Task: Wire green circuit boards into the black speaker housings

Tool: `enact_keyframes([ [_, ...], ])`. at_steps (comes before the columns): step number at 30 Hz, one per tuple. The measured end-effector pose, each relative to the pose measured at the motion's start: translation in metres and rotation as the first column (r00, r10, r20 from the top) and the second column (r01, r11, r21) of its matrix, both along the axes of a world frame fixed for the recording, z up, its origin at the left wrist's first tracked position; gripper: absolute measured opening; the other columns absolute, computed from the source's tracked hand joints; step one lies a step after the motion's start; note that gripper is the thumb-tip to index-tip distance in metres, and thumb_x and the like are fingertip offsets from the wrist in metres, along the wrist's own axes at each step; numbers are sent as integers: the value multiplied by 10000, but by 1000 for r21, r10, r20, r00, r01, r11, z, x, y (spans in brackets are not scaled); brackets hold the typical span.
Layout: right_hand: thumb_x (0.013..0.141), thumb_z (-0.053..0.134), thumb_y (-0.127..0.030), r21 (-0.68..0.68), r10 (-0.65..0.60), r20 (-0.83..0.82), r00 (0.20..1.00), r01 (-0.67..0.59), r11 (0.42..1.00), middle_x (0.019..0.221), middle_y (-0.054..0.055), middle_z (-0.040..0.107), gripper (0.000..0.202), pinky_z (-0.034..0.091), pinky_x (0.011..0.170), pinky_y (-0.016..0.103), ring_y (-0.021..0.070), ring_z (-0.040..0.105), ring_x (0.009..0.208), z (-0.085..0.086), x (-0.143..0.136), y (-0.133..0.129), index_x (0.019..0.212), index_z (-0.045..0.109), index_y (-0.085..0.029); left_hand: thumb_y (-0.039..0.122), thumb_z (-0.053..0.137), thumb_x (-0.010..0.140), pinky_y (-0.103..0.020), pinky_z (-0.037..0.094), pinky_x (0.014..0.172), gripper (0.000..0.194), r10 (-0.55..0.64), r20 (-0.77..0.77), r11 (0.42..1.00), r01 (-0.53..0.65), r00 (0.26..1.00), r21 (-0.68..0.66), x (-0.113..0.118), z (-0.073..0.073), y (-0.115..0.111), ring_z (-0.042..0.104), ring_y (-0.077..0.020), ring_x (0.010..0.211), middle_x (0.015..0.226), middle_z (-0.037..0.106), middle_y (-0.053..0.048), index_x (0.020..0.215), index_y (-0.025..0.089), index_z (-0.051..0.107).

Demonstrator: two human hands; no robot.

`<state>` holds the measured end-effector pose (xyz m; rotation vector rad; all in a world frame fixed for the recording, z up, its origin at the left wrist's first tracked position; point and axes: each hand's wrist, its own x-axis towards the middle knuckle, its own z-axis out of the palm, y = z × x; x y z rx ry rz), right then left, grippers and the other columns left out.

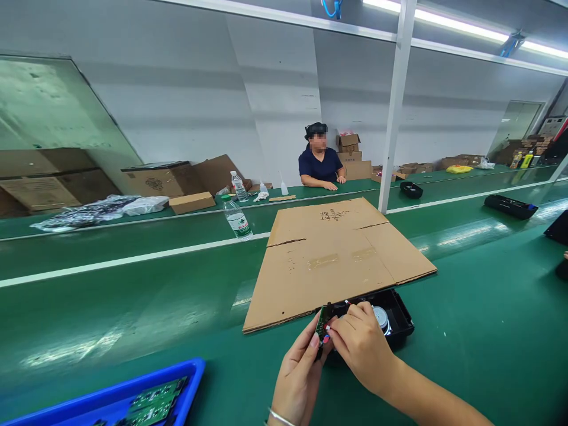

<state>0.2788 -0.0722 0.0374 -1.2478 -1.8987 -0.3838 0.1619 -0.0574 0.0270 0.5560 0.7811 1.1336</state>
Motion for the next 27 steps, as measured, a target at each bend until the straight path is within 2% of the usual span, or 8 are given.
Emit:
enact_keyframes([
  [5,882,337,-133,-75,-16,-30,999,13,997,581,3,531,289,260,667,283,133,386,618,-3,1,-1,635,488,-149,356,755,537,-291,451,881,426,-41,-30,993,44,999,114,0,-9,-3,500,-244,1097,1084,630,-63,944,268,663],
  [9,872,341,-120,-113,14,-22,1000,-17,993,606,9,535,269,256,648,280,138,386,634,-1,3,-1,650,490,-150,357,715,602,-279,466,866,390,-57,-69,973,71,996,219,-2,-13,-1,506,-241,1093,1116,614,-53,978,279,647],
  [14,857,382,-109,-140,89,-62,994,-97,985,652,0,553,205,261,640,273,132,385,650,6,6,-4,694,499,-148,381,676,641,-320,440,916,416,-141,-222,921,210,965,327,-12,-12,6,465,-261,1138,1185,562,-48,1037,268,610],
  [17,840,413,-91,-187,118,-118,986,-139,973,666,-9,557,171,276,650,267,126,394,661,6,8,-4,713,508,-154,405,654,656,-321,402,954,426,-149,-343,880,283,927,382,-16,-11,7,454,-248,1151,1191,550,-35,1054,269,590],
  [19,837,424,-87,-213,122,-134,983,-149,966,670,-12,558,163,288,656,264,123,403,662,3,8,-3,726,519,-159,413,658,646,-334,384,968,438,-134,-385,874,292,913,389,-16,-9,6,450,-254,1154,1185,551,-40,1051,256,593],
  [23,819,493,-101,-302,75,-84,994,-97,948,678,-16,574,139,318,678,265,126,441,685,3,9,2,705,540,-166,403,691,607,-356,347,996,457,-111,-395,909,253,912,330,-13,-4,7,443,-260,1160,1165,569,-44,1027,243,613],
  [25,809,530,-129,-416,63,-32,997,-71,907,670,-15,581,139,336,674,261,133,470,700,7,16,6,677,551,-170,365,728,568,-364,350,994,478,-155,-398,915,283,904,287,-13,1,10,475,-259,1131,1139,592,-58,1016,232,626],
  [27,827,515,-148,-511,47,-30,998,-56,858,729,-5,603,122,356,684,250,136,507,745,14,29,8,725,578,-176,343,755,530,-376,409,939,517,-234,-376,921,329,896,210,-16,5,15,546,-261,1041,1079,629,-84,1016,218,631],
])
